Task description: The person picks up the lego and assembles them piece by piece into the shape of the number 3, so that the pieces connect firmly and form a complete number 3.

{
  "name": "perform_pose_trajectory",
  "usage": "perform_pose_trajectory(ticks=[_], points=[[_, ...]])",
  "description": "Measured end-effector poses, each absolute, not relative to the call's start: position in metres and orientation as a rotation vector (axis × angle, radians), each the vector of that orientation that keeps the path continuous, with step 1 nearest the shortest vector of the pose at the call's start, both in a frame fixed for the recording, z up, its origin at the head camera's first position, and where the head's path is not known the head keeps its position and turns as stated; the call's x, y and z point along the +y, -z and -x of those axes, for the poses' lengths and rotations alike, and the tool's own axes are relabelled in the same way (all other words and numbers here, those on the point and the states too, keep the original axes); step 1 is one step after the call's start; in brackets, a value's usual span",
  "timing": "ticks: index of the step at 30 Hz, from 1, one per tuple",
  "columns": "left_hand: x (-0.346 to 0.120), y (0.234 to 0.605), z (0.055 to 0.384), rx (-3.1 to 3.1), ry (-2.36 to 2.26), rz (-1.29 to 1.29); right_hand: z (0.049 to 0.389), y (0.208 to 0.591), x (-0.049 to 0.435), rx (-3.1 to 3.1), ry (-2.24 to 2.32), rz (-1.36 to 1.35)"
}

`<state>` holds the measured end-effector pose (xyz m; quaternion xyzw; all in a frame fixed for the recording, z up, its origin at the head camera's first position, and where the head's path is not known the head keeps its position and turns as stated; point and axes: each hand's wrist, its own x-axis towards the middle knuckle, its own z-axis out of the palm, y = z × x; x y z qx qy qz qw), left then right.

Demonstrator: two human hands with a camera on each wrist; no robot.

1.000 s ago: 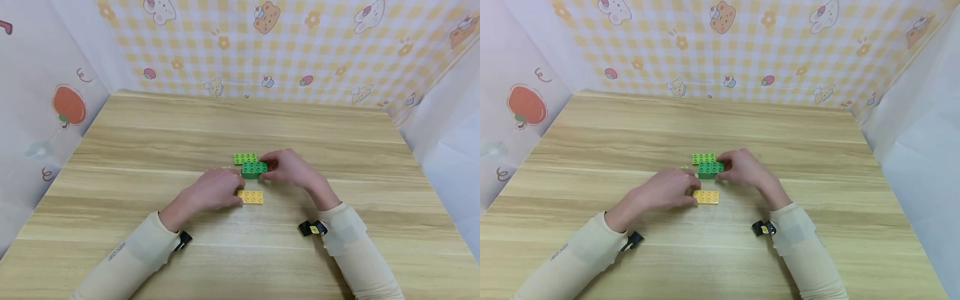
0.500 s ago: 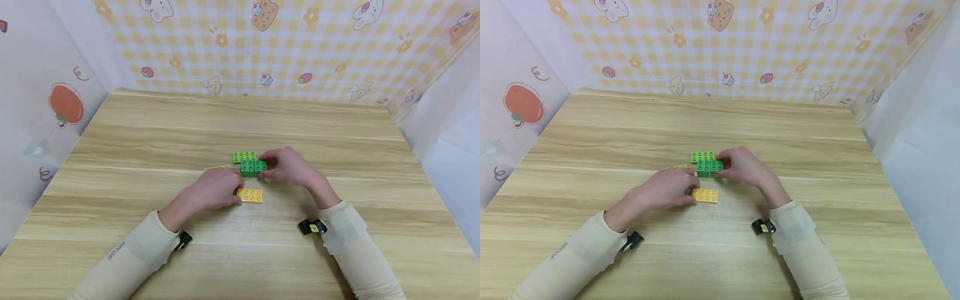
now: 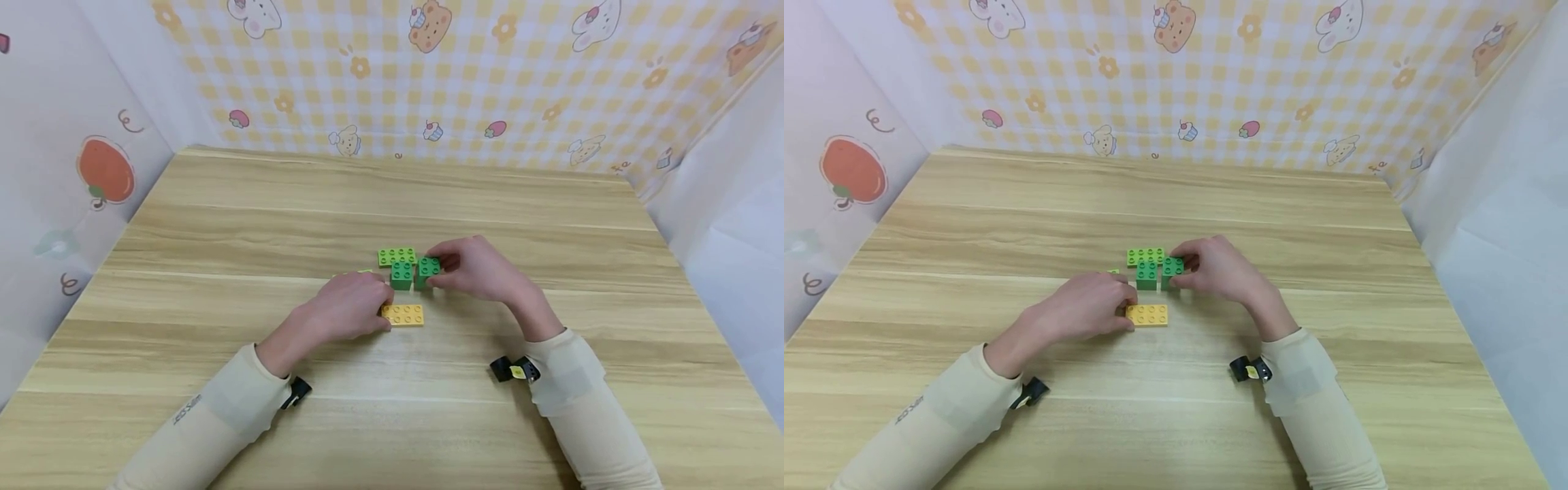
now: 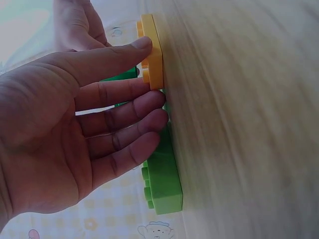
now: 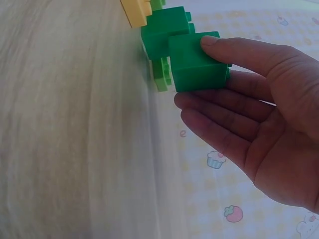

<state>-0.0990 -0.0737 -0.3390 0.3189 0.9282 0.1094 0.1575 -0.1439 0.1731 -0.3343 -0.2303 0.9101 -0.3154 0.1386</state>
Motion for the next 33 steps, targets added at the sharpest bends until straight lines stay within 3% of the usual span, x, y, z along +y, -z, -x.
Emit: perform_pose_trajectory(ticks=[17,33], points=[[-0.075,0.338,0.100,2.661,-0.336,-0.902,0.137,0.319,0.172,2.592,0.897,0.712],[-0.076,0.341,0.102,2.653,-0.372,-0.900,0.129,0.329,0.167,2.490,0.930,0.777]])
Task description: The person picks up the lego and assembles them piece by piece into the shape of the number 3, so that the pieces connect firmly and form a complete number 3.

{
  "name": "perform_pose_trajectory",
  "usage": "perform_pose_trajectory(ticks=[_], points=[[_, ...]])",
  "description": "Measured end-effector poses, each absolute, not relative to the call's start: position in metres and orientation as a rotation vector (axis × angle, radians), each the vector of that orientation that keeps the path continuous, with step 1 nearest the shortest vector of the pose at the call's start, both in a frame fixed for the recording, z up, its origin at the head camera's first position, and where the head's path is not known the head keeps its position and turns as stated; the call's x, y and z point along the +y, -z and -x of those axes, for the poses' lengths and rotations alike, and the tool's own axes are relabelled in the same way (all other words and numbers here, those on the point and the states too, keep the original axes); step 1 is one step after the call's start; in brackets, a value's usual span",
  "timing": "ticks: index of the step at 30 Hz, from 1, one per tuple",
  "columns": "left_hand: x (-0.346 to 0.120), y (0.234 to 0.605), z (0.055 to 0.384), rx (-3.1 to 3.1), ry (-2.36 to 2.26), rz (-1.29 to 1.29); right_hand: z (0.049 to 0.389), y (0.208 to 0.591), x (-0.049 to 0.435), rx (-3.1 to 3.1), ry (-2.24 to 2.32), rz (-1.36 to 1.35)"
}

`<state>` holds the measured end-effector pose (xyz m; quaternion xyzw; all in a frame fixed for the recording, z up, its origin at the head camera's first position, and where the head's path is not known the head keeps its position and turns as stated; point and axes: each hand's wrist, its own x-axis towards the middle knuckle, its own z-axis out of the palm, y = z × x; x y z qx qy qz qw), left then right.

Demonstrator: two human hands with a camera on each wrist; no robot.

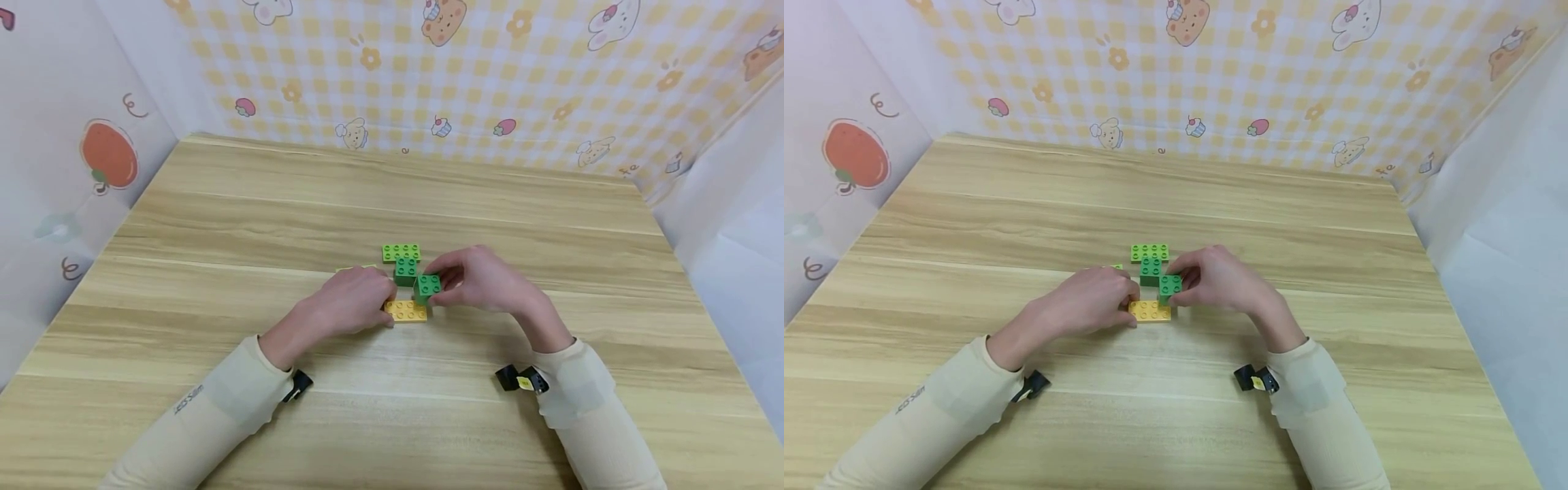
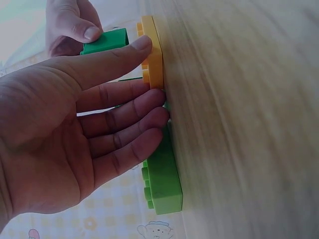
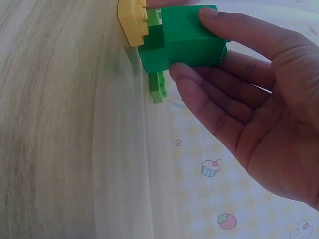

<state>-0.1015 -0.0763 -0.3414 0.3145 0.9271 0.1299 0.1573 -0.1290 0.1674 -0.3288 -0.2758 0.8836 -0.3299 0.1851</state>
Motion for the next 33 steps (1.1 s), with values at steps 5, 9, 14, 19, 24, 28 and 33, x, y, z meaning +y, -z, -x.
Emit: perform_pose_trajectory(ticks=[5,9,14,19,24,28,33], points=[[-0.0763,0.3405,0.1014,2.649,-0.375,-0.901,0.1289,0.3287,0.1671,2.478,0.935,0.785],[-0.0763,0.3408,0.1016,2.649,-0.373,-0.898,0.1287,0.3290,0.1668,2.469,0.941,0.787],[-0.0761,0.3414,0.1015,2.654,-0.367,-0.898,0.1279,0.3292,0.1659,2.459,0.949,0.780],[-0.0760,0.3409,0.1014,2.656,-0.366,-0.892,0.1278,0.3313,0.1647,2.441,0.963,0.778],[-0.0760,0.3412,0.1014,2.654,-0.365,-0.892,0.1275,0.3333,0.1637,2.431,0.966,0.780],[-0.0759,0.3418,0.1015,2.655,-0.366,-0.893,0.1270,0.3337,0.1630,2.427,0.964,0.775],[-0.0761,0.3422,0.1015,2.658,-0.368,-0.896,0.1271,0.3340,0.1614,2.417,0.955,0.773]])
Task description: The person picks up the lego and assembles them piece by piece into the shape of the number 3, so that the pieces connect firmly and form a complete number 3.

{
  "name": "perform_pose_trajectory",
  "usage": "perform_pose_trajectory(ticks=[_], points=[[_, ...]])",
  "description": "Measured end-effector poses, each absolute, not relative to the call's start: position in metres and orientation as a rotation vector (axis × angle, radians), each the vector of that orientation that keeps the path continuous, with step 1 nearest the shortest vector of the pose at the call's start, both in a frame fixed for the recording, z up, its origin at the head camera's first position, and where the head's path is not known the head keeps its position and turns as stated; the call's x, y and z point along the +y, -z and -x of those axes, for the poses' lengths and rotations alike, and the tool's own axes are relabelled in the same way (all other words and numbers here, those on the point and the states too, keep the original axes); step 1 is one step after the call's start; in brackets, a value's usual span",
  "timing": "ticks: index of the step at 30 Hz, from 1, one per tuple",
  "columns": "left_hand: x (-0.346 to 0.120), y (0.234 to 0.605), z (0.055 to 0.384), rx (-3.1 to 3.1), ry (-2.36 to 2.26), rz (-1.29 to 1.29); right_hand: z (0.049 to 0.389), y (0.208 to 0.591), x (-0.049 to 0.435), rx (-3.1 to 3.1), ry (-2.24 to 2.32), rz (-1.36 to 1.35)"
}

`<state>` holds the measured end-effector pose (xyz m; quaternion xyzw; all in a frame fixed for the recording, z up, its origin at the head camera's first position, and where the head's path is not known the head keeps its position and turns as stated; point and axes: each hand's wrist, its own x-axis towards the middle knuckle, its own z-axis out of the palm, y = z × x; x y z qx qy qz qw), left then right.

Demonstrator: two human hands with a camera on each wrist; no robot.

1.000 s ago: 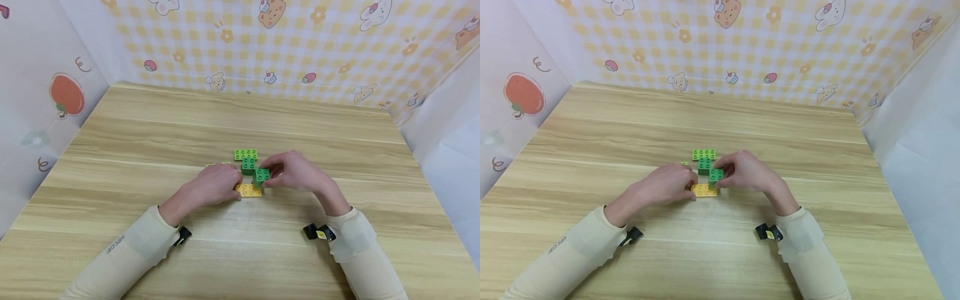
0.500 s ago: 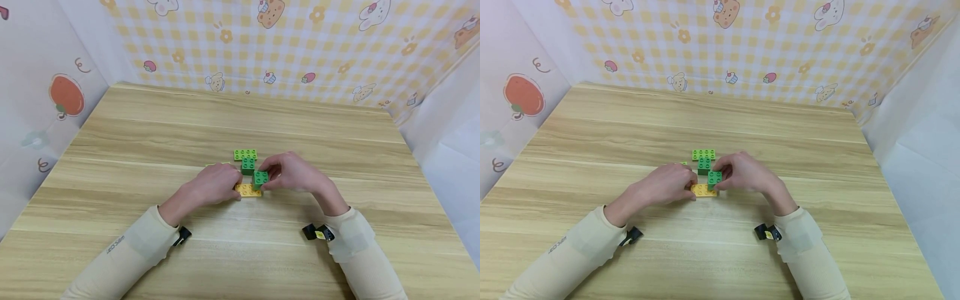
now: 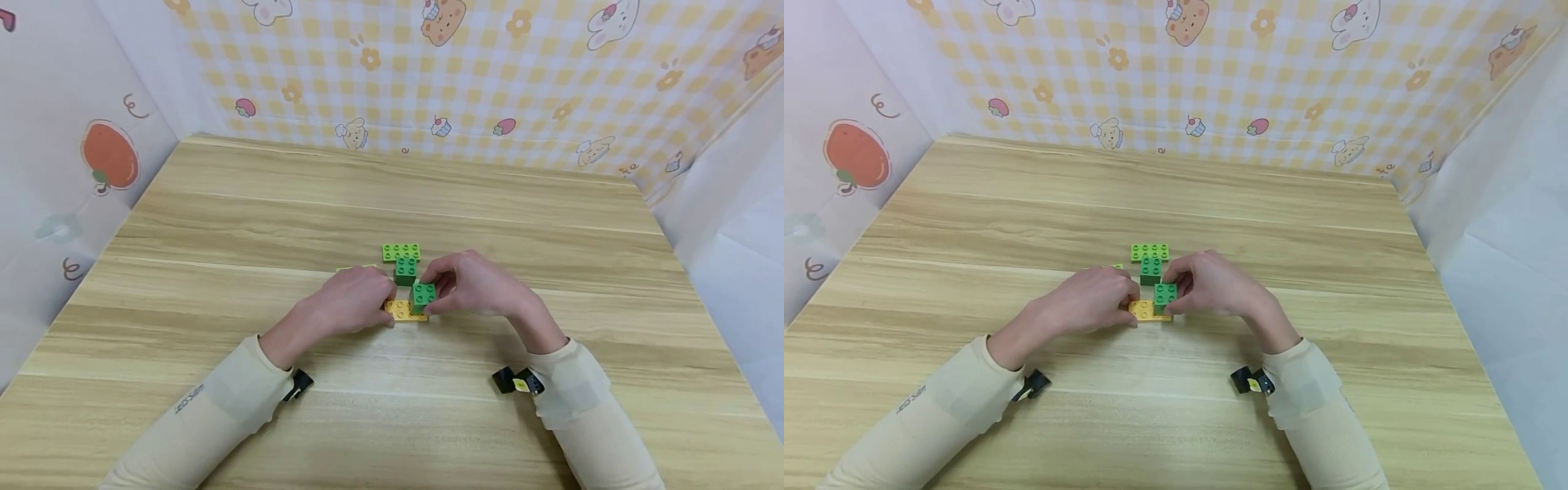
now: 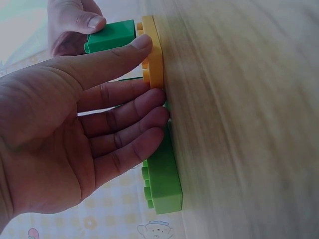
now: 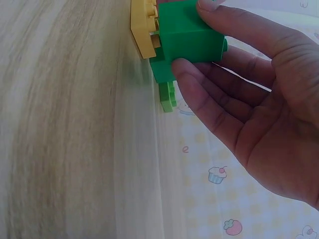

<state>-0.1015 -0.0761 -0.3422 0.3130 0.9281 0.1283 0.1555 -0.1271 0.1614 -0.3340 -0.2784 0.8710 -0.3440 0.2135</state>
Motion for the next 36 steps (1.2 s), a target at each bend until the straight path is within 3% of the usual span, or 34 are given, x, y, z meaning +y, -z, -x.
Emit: perform_pose_trajectory(ticks=[36], points=[[-0.0755,0.3403,0.1007,2.650,-0.378,-0.891,0.1277,0.3426,0.1582,2.318,1.038,0.824]])
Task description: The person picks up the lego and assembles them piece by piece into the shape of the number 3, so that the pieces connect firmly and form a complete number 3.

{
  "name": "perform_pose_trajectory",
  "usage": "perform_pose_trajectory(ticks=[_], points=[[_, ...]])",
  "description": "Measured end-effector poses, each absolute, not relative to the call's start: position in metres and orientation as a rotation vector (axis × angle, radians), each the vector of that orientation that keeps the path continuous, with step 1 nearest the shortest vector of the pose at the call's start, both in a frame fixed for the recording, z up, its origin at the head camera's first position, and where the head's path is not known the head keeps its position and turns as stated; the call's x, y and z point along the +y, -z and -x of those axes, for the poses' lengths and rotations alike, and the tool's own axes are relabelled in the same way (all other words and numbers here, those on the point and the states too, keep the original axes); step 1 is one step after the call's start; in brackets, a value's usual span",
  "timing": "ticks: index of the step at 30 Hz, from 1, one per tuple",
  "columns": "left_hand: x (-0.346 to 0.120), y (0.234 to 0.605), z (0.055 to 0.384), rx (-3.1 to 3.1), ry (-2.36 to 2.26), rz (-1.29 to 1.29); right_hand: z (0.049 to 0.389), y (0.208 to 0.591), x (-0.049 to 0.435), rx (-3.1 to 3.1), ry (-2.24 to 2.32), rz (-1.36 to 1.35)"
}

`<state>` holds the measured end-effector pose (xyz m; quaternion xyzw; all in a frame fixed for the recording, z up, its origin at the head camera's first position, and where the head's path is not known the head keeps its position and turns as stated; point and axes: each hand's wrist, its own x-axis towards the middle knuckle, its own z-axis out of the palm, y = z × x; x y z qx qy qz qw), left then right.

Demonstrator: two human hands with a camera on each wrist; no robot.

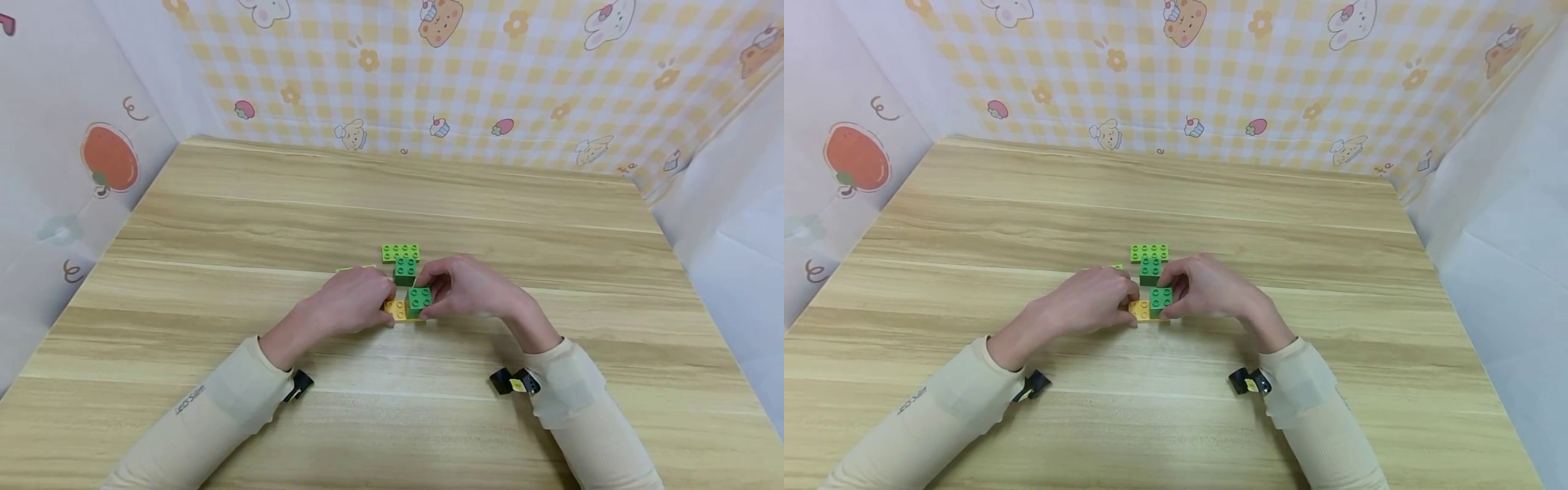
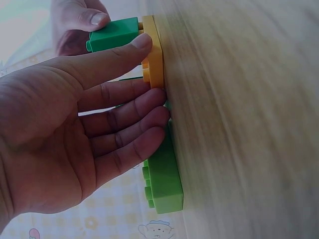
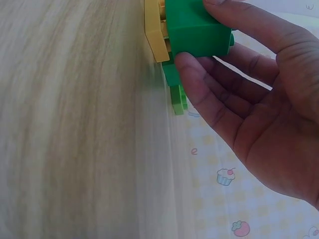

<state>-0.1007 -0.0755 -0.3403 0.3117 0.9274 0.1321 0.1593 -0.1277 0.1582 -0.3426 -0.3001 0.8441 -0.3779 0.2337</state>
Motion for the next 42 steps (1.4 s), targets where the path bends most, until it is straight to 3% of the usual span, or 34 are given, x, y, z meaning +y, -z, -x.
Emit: perform_pose_trajectory(ticks=[42], points=[[-0.0747,0.3408,0.1015,2.636,-0.406,-0.879,0.1290,0.3499,0.1605,2.259,1.112,0.821]])
